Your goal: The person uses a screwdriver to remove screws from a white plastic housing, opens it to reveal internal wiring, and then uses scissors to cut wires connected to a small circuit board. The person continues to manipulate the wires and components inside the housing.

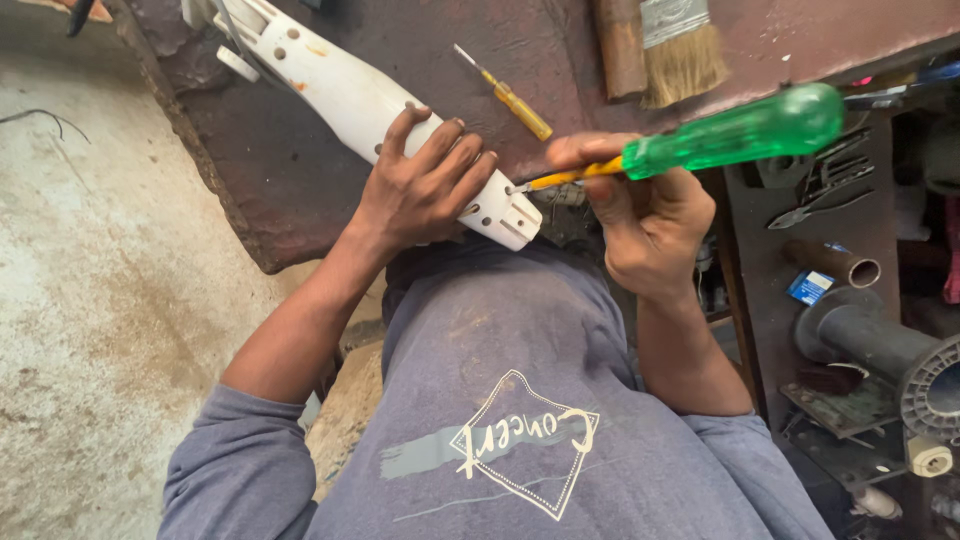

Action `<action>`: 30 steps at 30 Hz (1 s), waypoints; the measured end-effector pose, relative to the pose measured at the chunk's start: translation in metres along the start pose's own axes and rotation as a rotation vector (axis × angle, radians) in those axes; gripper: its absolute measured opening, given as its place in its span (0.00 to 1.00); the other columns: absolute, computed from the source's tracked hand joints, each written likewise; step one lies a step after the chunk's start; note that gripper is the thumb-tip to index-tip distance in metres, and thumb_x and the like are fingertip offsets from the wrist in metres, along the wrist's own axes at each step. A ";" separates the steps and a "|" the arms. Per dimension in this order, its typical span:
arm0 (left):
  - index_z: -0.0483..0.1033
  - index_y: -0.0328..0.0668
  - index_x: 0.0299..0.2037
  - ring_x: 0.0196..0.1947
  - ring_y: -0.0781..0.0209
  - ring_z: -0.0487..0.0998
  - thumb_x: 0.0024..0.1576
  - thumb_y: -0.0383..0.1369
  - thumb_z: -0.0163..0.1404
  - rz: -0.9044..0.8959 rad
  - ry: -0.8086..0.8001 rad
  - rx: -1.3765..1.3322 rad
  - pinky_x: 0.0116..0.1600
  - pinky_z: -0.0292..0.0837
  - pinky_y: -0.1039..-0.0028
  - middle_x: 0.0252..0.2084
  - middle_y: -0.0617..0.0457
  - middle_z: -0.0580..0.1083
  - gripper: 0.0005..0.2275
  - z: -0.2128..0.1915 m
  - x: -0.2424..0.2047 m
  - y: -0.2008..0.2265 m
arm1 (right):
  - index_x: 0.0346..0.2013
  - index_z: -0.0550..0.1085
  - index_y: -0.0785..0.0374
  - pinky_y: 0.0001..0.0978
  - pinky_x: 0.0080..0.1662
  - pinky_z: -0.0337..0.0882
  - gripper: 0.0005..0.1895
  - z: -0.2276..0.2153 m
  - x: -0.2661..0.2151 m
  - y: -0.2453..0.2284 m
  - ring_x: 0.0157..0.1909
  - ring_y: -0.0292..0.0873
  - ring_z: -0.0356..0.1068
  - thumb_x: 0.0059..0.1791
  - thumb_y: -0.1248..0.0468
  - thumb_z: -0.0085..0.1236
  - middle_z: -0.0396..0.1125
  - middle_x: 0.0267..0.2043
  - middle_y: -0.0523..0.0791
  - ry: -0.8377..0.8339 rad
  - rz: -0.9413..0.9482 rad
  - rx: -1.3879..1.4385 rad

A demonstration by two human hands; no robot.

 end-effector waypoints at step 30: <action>0.78 0.49 0.50 0.58 0.58 0.75 0.60 0.45 0.61 -0.048 -0.019 -0.007 0.75 0.53 0.49 0.49 0.57 0.75 0.14 0.016 -0.009 -0.001 | 0.55 0.68 0.67 0.48 0.60 0.79 0.09 0.017 -0.034 -0.012 0.54 0.50 0.76 0.60 0.75 0.53 0.73 0.49 0.54 -0.090 0.011 -0.039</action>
Point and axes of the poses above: each hand's wrist, its own x-axis towards the middle knuckle, its own z-axis out of the palm, y = z × x, the point moved 10 cm from there along x, towards the middle knuckle
